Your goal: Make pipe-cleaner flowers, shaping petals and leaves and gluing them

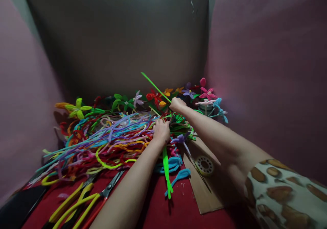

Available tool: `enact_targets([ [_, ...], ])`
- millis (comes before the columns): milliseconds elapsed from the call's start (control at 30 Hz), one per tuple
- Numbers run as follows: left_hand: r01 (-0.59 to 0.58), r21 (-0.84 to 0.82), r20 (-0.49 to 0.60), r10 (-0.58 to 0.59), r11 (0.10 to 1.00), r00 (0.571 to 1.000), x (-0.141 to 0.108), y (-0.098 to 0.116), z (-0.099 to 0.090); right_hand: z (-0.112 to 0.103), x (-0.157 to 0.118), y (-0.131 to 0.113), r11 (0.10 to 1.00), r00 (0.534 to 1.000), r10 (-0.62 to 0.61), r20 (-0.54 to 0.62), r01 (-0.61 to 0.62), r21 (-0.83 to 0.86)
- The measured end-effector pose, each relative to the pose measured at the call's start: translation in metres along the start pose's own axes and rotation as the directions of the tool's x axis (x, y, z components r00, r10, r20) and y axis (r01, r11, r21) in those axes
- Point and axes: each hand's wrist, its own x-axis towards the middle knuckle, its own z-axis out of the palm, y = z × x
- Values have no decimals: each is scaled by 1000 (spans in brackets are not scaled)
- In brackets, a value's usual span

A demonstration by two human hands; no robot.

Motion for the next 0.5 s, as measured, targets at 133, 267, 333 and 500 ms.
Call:
enact_targets([
  [133, 6, -19, -25, -7, 1000, 1000, -3, 2, 3, 16, 10, -6, 996, 998, 48, 44, -44, -73],
  [267, 5, -57, -8, -6, 998, 1000, -1, 0, 9, 16, 9, -6, 992, 999, 24, 22, -22, -122],
  [333, 19, -82, 24, -17, 996, 1000, 1, -2, 10, 9, 4, -5, 990, 1000, -15, -22, 12, -142],
  [500, 42, -121, 86, -32, 992, 996, 5, -4, 7, -29, -13, -5, 981, 972, -96, -215, 55, -188],
])
